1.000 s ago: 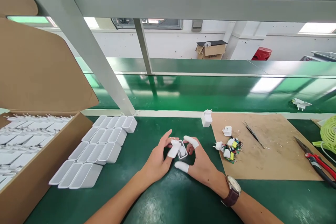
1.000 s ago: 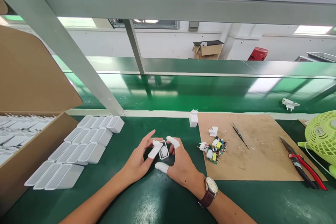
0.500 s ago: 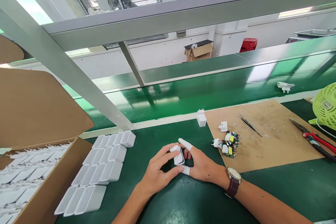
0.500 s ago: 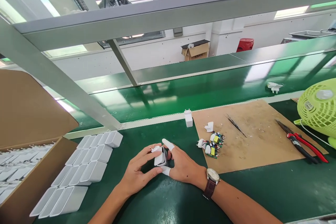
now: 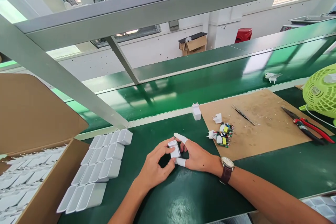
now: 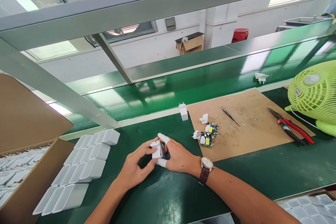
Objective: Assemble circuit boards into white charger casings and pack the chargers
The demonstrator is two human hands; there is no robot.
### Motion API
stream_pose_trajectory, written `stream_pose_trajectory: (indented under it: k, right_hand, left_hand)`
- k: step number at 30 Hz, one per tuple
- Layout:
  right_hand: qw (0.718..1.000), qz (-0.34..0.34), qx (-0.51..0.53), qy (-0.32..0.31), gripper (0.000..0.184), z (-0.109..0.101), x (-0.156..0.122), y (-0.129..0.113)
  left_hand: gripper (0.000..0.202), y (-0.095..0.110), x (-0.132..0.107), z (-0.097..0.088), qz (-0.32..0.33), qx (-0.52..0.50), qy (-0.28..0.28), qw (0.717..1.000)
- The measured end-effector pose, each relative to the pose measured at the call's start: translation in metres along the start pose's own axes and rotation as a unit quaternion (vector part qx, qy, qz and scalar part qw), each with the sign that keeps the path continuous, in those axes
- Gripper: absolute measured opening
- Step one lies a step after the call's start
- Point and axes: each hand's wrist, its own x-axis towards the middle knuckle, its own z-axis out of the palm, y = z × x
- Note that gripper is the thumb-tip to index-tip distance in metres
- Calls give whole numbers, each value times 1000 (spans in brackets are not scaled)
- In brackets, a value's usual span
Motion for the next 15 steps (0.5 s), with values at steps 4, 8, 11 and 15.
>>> stream_pose_trajectory:
  k: [4, 8, 11, 15]
  right_hand:
    - [1000, -1, 14, 0, 90, 1, 0, 3]
    - [1000, 10, 7, -3, 91, 1, 1, 3]
    - [1000, 21, -8, 5, 87, 2, 1, -2]
    - [994, 8, -94, 47, 53, 4, -4, -9]
  left_hand:
    - [21, 4, 1, 3, 4, 9, 25, 1000]
    - [16, 12, 0, 6, -17, 51, 27, 998]
    - [13, 8, 4, 4, -42, 64, 9, 997]
    - [17, -17, 29, -4, -80, 72, 54, 993]
